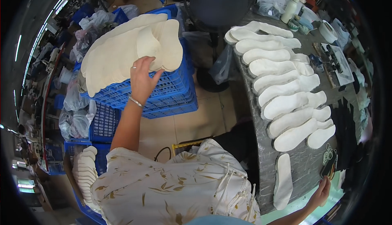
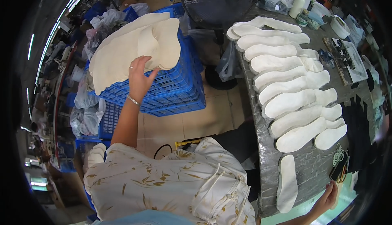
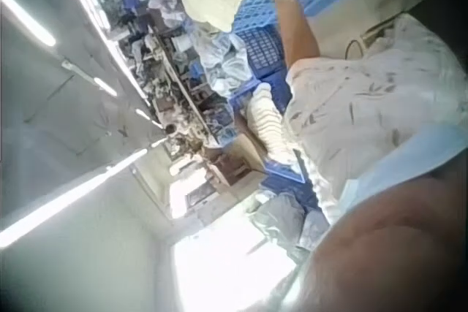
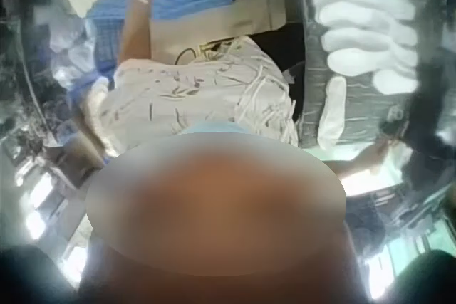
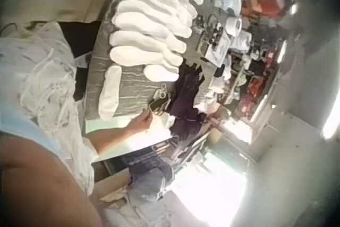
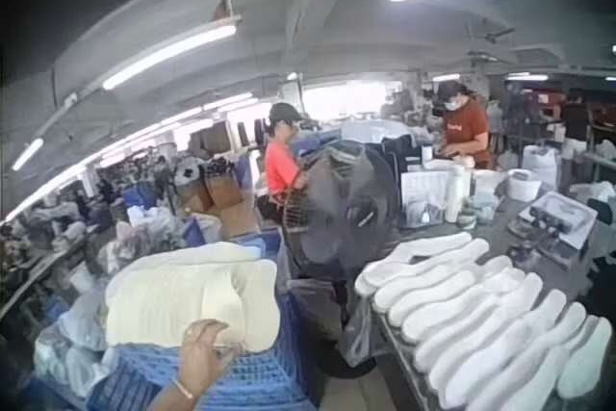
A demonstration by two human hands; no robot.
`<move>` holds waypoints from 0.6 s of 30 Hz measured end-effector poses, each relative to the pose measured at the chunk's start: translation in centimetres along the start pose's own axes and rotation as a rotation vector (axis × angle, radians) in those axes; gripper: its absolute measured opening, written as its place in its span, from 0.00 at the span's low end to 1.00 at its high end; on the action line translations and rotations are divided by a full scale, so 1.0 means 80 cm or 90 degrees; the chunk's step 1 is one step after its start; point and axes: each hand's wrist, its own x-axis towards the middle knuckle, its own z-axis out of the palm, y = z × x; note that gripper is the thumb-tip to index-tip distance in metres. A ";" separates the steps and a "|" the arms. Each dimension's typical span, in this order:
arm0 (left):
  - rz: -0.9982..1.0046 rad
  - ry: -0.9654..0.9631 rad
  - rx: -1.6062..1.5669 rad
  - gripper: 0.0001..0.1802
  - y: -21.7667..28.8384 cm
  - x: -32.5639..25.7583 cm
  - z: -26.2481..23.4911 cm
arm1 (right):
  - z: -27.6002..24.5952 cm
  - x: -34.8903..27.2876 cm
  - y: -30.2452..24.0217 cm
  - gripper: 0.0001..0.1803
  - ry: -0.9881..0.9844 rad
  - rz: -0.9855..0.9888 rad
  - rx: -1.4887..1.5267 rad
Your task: Assembling shoe insoles by aligning and pressing a plush top layer onto a base.
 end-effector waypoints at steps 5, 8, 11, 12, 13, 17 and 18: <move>0.039 -0.112 0.010 0.23 -0.054 0.004 -0.012 | -0.001 -0.015 0.029 0.14 -0.023 0.042 0.034; 0.087 -0.170 -0.051 0.15 -0.062 0.007 -0.012 | -0.007 -0.027 0.044 0.14 -0.028 0.063 0.046; 0.086 -0.150 -0.122 0.11 -0.065 0.020 -0.014 | -0.008 -0.036 0.051 0.15 -0.028 0.099 0.058; 0.081 -0.130 -0.147 0.08 -0.066 0.026 -0.015 | -0.008 -0.039 0.048 0.15 -0.026 0.103 0.052; 0.084 -0.131 -0.147 0.08 -0.069 0.035 -0.017 | -0.007 -0.041 0.045 0.14 -0.024 0.108 0.046; 0.084 0.116 -0.100 0.05 -0.100 0.099 -0.019 | 0.000 -0.039 0.043 0.14 -0.021 0.091 0.046; 0.067 0.156 -0.094 0.04 -0.111 0.124 -0.020 | 0.002 -0.038 0.038 0.14 -0.025 0.079 0.042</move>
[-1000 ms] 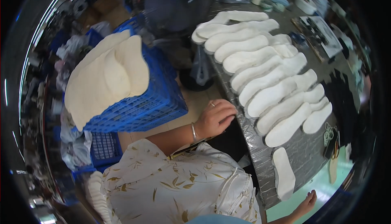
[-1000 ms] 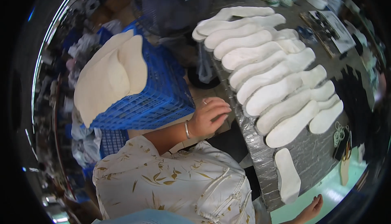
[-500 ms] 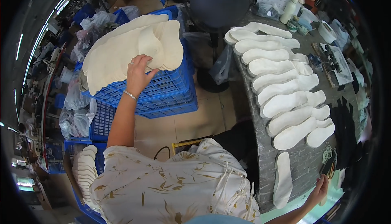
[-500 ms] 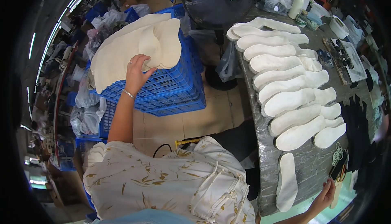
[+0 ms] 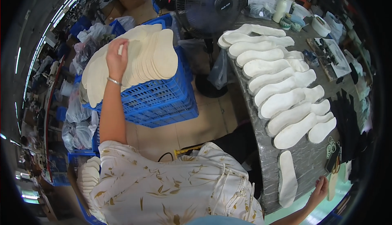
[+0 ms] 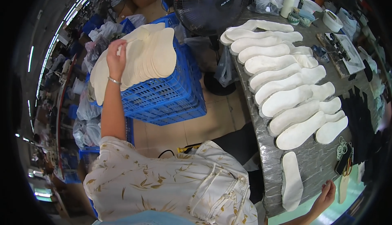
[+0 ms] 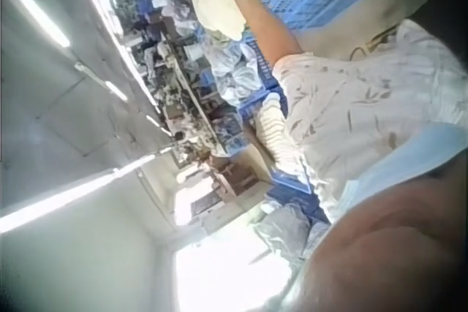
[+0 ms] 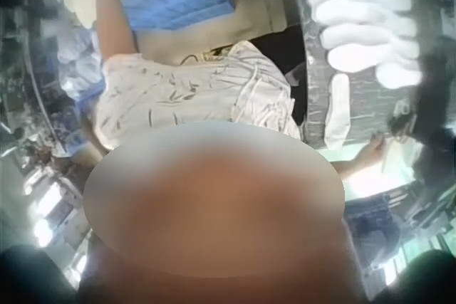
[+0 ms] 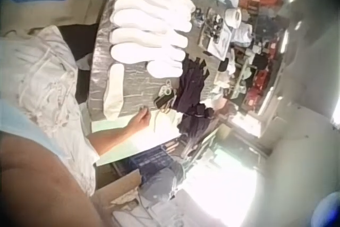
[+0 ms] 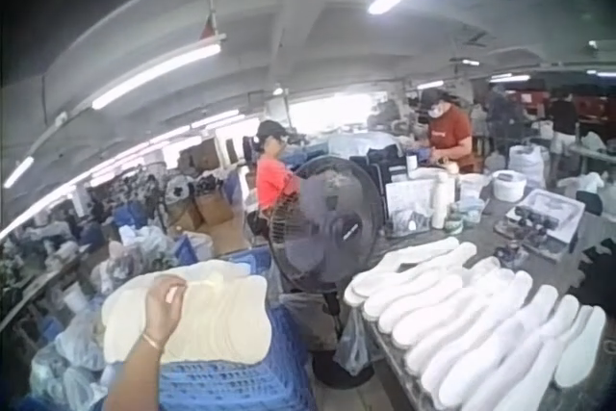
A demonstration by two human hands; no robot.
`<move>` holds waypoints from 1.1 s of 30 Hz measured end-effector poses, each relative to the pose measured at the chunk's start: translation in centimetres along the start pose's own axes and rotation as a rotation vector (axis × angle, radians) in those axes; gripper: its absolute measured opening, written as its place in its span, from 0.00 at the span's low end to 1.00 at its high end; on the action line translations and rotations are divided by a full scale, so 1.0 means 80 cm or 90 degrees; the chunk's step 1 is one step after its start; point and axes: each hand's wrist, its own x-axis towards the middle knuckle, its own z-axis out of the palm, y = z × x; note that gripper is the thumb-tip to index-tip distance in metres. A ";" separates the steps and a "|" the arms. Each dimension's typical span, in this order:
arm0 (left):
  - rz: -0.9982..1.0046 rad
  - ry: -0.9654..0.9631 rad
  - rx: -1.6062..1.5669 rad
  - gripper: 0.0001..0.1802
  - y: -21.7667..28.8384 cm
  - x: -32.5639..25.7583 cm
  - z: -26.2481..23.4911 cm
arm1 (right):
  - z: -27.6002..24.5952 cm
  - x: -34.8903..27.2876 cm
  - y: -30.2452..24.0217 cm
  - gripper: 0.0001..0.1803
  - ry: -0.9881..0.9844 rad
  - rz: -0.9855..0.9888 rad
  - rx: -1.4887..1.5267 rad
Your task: Assembling shoe insoles by aligning and pressing a plush top layer onto a base.
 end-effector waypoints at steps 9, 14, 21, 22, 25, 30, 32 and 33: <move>-0.093 0.209 -0.161 0.12 -0.043 0.195 -0.030 | 0.013 0.019 -0.047 0.13 -0.021 -0.089 0.040; 0.110 -0.012 -0.436 0.08 0.154 0.249 -0.002 | 0.009 0.005 -0.170 0.08 -0.036 -0.145 0.074; 0.427 -0.436 -0.778 0.04 0.416 0.194 0.054 | 0.072 0.013 -0.411 0.14 -0.076 -0.562 0.070; 0.496 -0.457 -0.830 0.04 0.453 0.182 0.063 | 0.070 0.008 -0.414 0.12 -0.039 -0.549 0.005; 0.611 -0.495 -0.983 0.06 0.550 0.141 0.082 | 0.002 -0.022 -0.404 0.15 -0.181 -0.522 0.066; 0.685 -0.586 -1.157 0.07 0.665 0.073 0.089 | -0.017 -0.051 -0.326 0.14 -0.082 -0.178 -0.099; 0.700 -0.604 -1.199 0.07 0.693 0.054 0.087 | -0.034 -0.064 -0.305 0.13 -0.099 -0.134 -0.106; 0.704 -0.628 -1.211 0.07 0.705 0.051 0.084 | -0.041 -0.069 -0.295 0.13 -0.096 -0.126 -0.107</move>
